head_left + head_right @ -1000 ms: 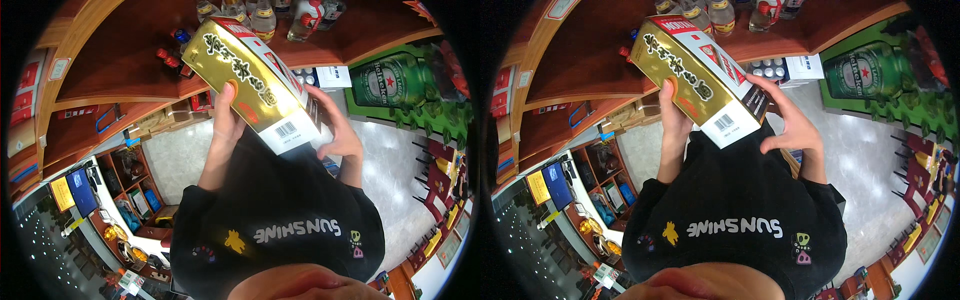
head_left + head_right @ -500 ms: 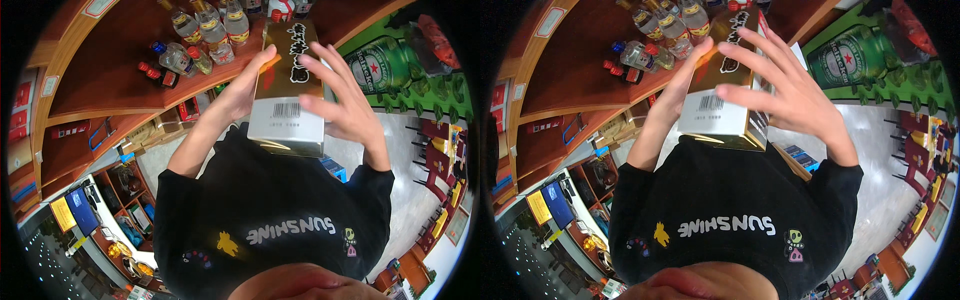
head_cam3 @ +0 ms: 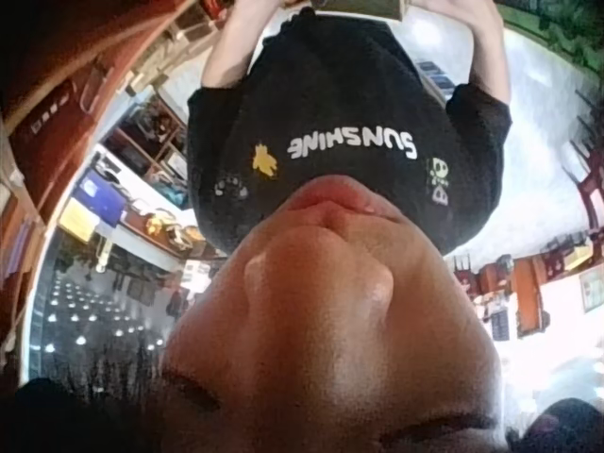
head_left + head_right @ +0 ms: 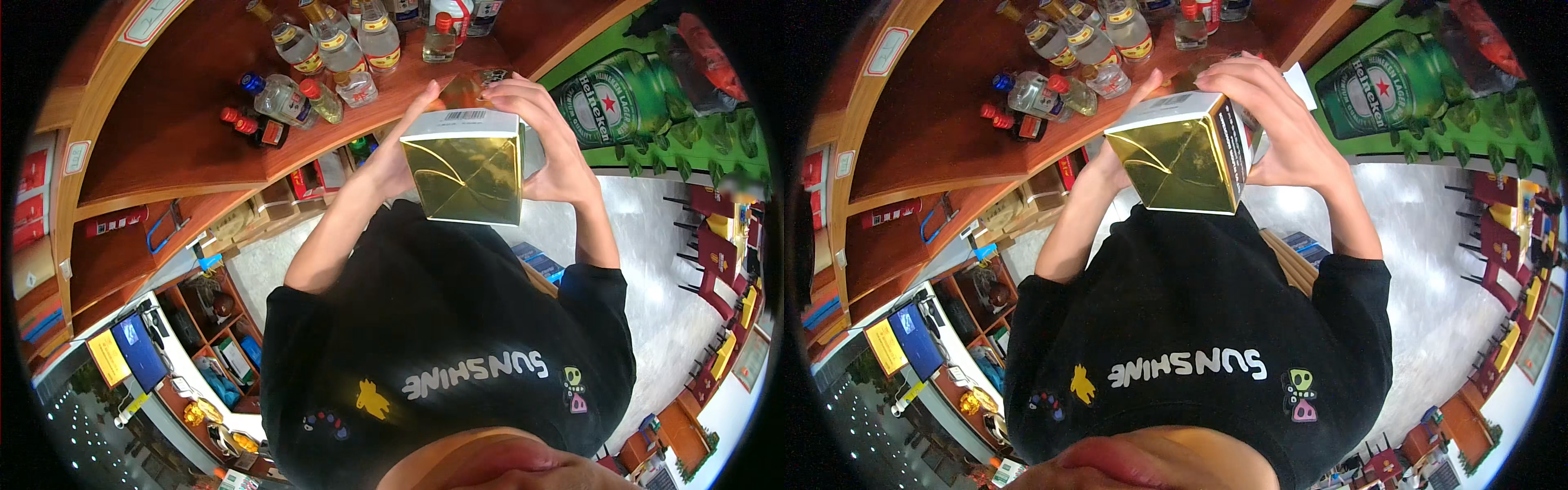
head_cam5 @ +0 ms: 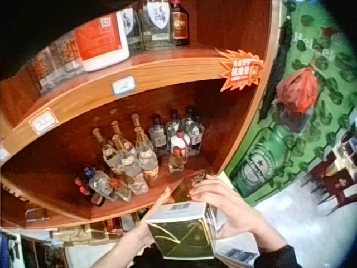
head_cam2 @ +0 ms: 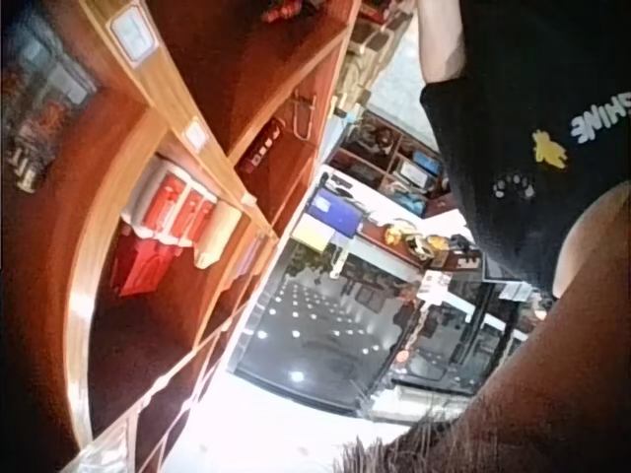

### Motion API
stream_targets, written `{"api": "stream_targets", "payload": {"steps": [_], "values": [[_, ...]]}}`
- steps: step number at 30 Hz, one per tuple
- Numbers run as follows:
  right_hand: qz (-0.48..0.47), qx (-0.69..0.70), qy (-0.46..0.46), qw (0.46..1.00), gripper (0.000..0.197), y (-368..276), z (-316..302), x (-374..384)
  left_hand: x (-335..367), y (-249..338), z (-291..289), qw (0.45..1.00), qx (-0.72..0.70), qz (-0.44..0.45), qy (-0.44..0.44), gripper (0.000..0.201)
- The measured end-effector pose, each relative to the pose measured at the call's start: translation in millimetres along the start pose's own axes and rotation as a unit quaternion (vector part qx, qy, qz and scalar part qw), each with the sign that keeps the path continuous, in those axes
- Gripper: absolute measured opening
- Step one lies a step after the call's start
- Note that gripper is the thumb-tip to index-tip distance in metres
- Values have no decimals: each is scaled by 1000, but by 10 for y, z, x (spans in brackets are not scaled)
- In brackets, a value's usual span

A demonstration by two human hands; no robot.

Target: The person is inspecting and rearranging various liquor bottles on a wooden shelving unit.

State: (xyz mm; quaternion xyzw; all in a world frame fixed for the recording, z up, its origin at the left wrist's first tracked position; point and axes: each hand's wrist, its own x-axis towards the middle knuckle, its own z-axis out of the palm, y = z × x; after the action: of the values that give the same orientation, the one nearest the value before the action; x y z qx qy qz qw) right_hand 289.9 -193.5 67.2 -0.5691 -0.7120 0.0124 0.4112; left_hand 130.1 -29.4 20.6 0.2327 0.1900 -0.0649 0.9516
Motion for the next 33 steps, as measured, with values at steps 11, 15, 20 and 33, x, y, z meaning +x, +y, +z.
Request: {"api": "stream_targets", "payload": {"steps": [11,15,20,33], "values": [[-30,-122,28,992,75,-394,-539,254,-522,419,552,958,272,16,-85,86],[-70,-252,61,963,69,-753,-794,435,-535,707,967,944,302,20,-132,83],[-118,-429,9,896,55,-1325,-1028,517,-634,741,1395,905,355,100,-212,59],[-11,48,344,938,67,-1526,-1294,644,-1242,769,1907,726,361,516,-277,84]]}}
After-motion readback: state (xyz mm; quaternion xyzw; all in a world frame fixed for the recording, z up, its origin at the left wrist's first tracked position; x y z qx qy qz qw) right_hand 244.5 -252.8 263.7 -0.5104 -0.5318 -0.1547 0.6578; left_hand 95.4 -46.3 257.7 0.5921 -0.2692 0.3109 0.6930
